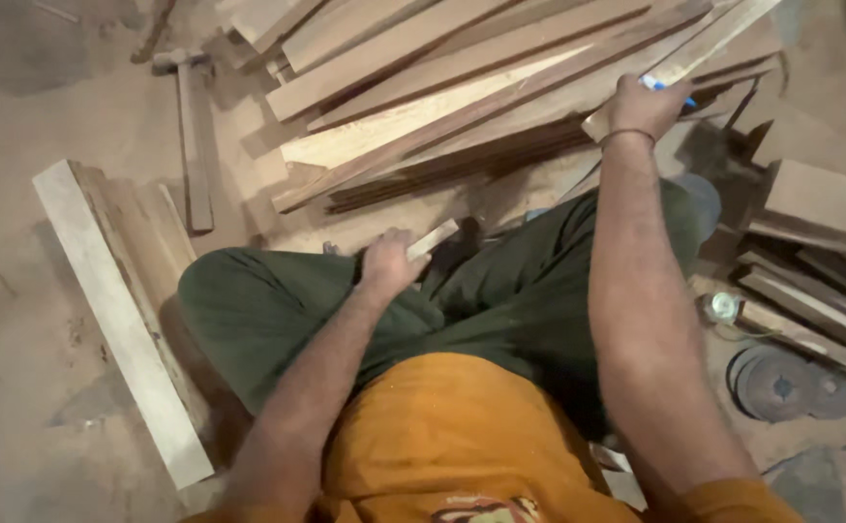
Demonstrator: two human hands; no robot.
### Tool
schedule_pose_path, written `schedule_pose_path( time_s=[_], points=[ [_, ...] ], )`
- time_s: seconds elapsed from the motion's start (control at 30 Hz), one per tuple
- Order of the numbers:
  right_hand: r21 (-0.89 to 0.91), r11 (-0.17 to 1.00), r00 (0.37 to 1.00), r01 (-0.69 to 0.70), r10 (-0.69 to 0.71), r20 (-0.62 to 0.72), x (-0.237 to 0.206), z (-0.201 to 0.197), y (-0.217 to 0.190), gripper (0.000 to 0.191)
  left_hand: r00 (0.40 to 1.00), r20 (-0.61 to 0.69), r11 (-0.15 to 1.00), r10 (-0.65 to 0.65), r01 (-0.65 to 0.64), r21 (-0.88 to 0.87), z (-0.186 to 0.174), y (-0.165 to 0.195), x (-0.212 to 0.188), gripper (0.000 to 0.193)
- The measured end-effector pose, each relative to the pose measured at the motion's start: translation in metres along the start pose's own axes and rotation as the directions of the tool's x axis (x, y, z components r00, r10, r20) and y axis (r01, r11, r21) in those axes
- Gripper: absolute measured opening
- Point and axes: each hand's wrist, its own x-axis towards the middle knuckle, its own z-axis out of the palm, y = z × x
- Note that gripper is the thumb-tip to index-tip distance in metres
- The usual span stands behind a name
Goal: The person sits on the floor of a woodworking shop and sorts through a pile of wooden strips. They pick up individual strips, hold them against a stack, and mark them with a blue marker, setting marked pieces aside.
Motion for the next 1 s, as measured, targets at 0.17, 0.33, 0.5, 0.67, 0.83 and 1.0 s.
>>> schedule_pose_path(
  time_s=[0.17,0.33,0.5,0.67,0.83,1.0],
  points=[
    [-0.058,0.977,0.977,-0.206,0.209,0.037,-0.015,-0.005,-0.018,0.076,0.994,0.105,0.990,0.012,-0.026,0.137,0.006,0.007,0.005,0.046],
    [-0.081,0.939,0.935,-0.334,0.340,0.095,-0.013,0.002,-0.012,0.074,0.985,0.142,0.995,-0.097,0.091,0.047,-0.001,0.007,0.005,0.031],
    [-0.144,0.959,0.969,-0.242,0.232,-0.081,-0.006,0.000,-0.001,0.087,0.998,-0.047,0.860,-0.030,0.002,-0.510,-0.014,0.010,-0.003,0.032],
    [0.375,0.864,0.940,0.337,-0.335,-0.073,-0.008,-0.010,0.008,0.052,0.972,-0.034,0.764,-0.231,0.159,-0.626,-0.040,-0.004,0.014,0.036],
    [0.730,0.641,0.891,0.235,-0.442,0.101,-0.017,-0.001,0.021,0.015,0.982,-0.115,0.599,-0.152,-0.001,-0.801,-0.086,-0.022,0.070,0.032],
    [0.620,0.785,0.938,0.001,-0.216,0.272,-0.020,0.011,0.031,0.017,0.992,-0.096,0.475,-0.085,-0.044,-0.879,-0.105,-0.016,0.135,0.031]
  ],
)
